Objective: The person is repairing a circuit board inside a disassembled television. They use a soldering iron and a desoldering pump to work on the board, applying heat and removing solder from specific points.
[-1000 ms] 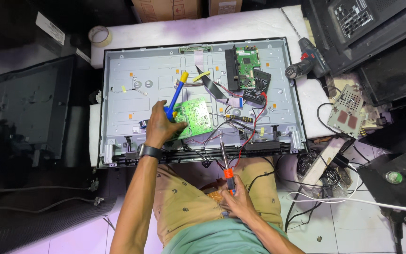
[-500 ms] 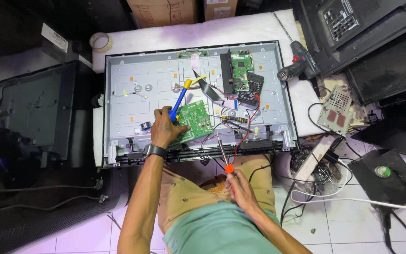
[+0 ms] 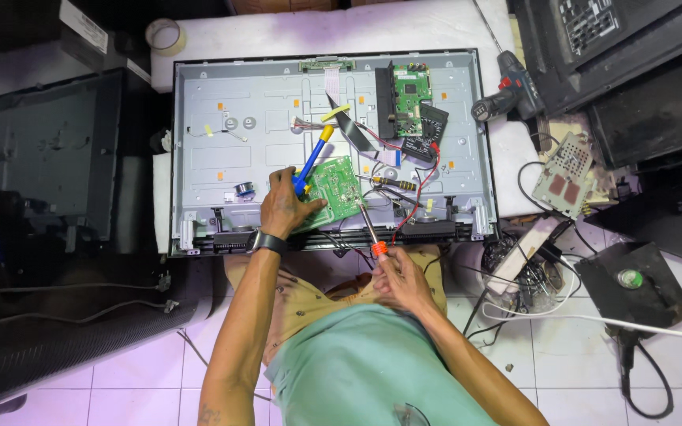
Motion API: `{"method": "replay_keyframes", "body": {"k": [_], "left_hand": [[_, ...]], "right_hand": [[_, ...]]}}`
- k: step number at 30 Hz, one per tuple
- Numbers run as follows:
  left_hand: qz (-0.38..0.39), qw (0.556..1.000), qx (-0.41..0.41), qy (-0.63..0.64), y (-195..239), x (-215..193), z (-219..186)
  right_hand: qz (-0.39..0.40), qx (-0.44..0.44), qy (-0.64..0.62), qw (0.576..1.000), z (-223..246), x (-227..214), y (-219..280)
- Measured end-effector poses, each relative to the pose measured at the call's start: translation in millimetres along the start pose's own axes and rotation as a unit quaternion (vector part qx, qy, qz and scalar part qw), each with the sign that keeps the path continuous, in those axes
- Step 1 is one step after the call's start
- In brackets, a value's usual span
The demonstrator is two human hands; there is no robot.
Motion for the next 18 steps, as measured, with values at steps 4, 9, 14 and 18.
{"method": "replay_keyframes", "body": {"k": [4, 9, 14, 18], "left_hand": [[0.009, 1.000, -0.019, 0.008, 2.2, -1.0, 2.1], [0.007, 0.999, -0.015, 0.035, -1.9, 0.7, 0.5], [0.001, 0.999, -0.015, 0.047, 2.8, -10.6, -7.3], [-0.012, 0.999, -0.009, 0.039, 7.8, -12.3, -5.2]], "right_hand": [[-0.003, -0.025, 0.114, 0.993, 16.8, 0.6, -7.3], [-0.010, -0.037, 0.118, 0.992, 25.6, -0.3, -15.6], [-0.002, -0.037, 0.127, 0.991, 27.2, 1.1, -19.6], [0.002, -0.026, 0.128, 0.991, 25.6, 4.2, -19.3]]}}
Point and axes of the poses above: each hand's wrist, its own y-axis away from the middle knuckle, its own x-axis out of the palm, z = x × y, the point moved 10 cm from there along -y, towards the middle knuckle, and after that the axes turned 14 degrees about -y, right-handed, at the moved point
